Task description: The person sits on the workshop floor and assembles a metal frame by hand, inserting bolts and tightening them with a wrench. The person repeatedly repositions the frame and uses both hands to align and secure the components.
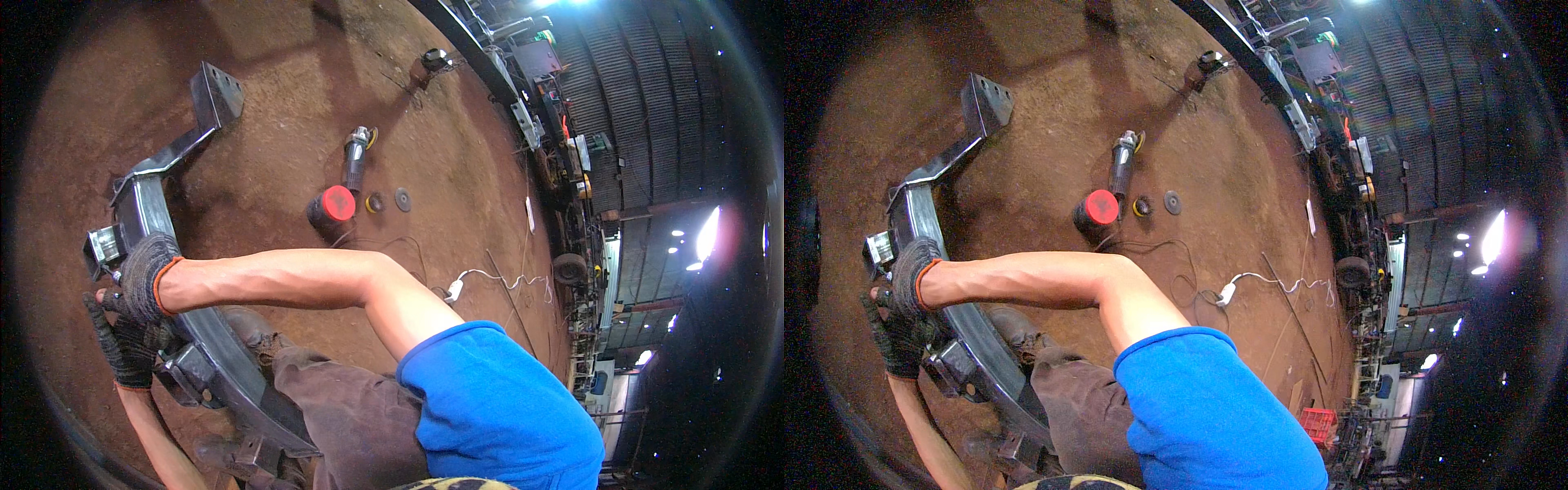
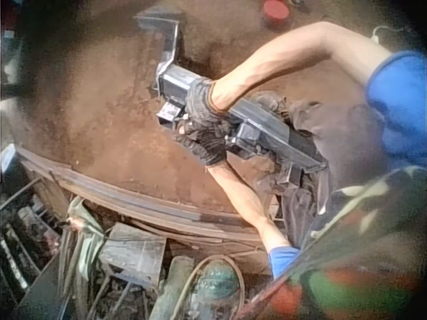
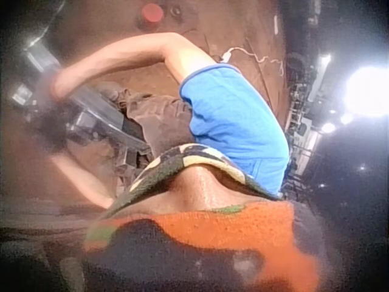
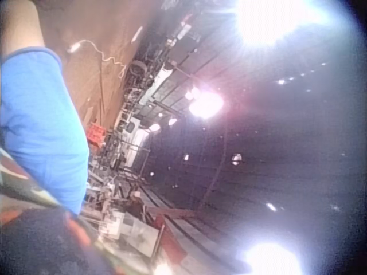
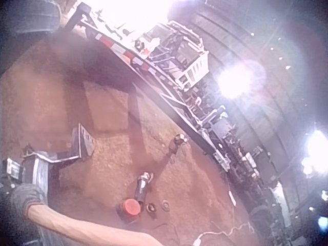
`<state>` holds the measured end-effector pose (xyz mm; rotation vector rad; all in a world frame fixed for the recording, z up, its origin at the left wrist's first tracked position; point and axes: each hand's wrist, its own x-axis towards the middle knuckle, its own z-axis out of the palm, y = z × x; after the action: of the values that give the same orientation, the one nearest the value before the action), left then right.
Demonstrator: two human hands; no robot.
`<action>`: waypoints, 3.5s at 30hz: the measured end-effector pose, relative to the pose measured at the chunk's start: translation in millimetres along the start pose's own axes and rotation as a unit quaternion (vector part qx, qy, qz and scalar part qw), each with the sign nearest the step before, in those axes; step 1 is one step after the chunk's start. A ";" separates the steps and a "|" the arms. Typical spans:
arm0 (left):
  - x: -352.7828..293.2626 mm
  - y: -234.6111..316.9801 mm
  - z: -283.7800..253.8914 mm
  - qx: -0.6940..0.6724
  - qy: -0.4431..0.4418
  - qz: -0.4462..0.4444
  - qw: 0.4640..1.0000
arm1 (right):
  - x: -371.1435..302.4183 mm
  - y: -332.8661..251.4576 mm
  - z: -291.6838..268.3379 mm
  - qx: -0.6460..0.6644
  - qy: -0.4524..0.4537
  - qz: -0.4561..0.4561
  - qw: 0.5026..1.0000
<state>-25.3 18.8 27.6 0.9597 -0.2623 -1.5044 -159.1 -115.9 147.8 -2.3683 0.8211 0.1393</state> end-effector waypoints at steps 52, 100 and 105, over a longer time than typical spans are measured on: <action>-1.4 10.9 28.5 -0.053 -0.002 -0.027 0.998 | 3.3 -8.5 -7.2 -0.012 -0.024 0.054 0.998; -11.2 8.8 32.8 -0.187 -0.064 -0.070 0.978 | -18.9 -6.5 6.1 0.019 0.083 0.037 0.996; -21.1 20.7 55.0 -0.168 -0.055 -0.095 0.980 | -29.8 -8.7 6.5 -0.031 0.104 0.003 0.994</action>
<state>-50.8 13.5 84.4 0.6471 0.0086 -1.7141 -177.2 -91.2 155.8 -2.4689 0.9338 -0.0830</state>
